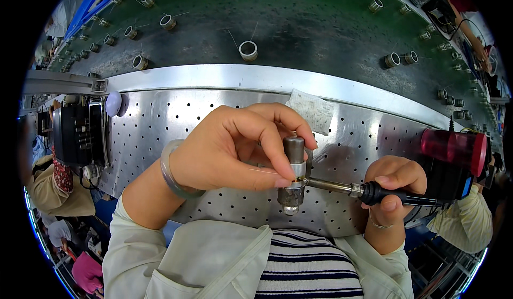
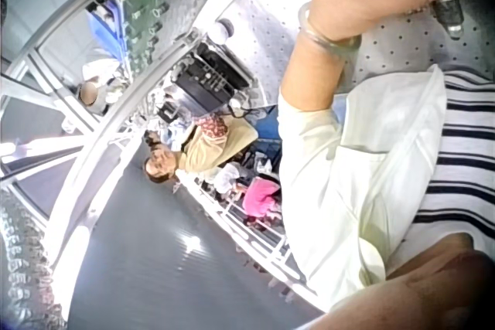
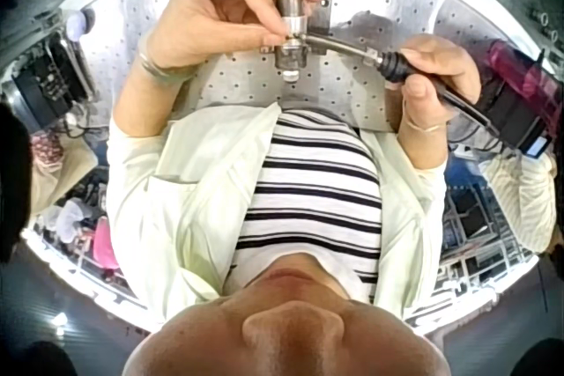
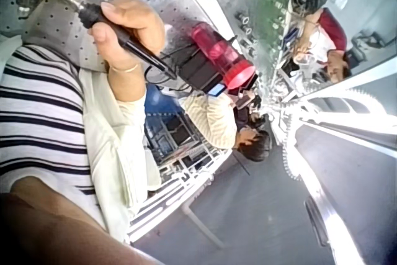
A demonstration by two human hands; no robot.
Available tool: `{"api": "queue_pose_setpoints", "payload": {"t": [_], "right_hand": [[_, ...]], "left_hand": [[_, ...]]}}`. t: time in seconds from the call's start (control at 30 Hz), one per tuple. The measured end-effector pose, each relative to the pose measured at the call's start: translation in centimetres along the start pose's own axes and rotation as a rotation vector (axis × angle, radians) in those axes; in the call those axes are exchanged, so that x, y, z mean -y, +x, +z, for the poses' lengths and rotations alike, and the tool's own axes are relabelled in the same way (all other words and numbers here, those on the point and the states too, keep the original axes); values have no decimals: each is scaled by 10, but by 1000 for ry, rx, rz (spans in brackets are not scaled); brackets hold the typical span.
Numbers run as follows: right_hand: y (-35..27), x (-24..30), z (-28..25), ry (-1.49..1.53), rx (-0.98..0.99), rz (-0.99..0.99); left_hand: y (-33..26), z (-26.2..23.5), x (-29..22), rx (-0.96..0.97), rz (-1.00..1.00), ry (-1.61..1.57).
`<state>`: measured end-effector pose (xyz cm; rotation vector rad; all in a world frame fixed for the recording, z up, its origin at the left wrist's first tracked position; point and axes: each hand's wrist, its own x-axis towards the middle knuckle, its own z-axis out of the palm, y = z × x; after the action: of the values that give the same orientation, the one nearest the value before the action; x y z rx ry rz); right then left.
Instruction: The person repeatedly picks up small cylindrical metal components from a rotating assembly table and uses a soldering iron to apply solder to the components. After soldering, the person places the components back onto the rotating table.
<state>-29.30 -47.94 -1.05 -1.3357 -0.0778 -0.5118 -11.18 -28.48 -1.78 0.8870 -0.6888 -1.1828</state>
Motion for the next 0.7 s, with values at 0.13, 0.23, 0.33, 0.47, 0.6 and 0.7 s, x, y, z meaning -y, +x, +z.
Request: {"api": "queue_pose_setpoints", "payload": {"t": [0.13,0.23,0.33,0.47,0.6,0.7], "right_hand": [[0,0,-1,-9,-3,2],[0,0,0,-21,-9,-4],[0,0,2,-15,-36,5],[-2,2,3,13,-63,38],[-1,2,4,3,-85,36],[-1,3,6,-6,-104,39]], "left_hand": [[1,-2,2,14,7,-3],[0,-1,2,4,12,2],[1,-1,5,-7,57,14],[3,-4,10,22,111,34],[4,-5,10,34,120,43],[4,-5,11,42,124,51]]}}
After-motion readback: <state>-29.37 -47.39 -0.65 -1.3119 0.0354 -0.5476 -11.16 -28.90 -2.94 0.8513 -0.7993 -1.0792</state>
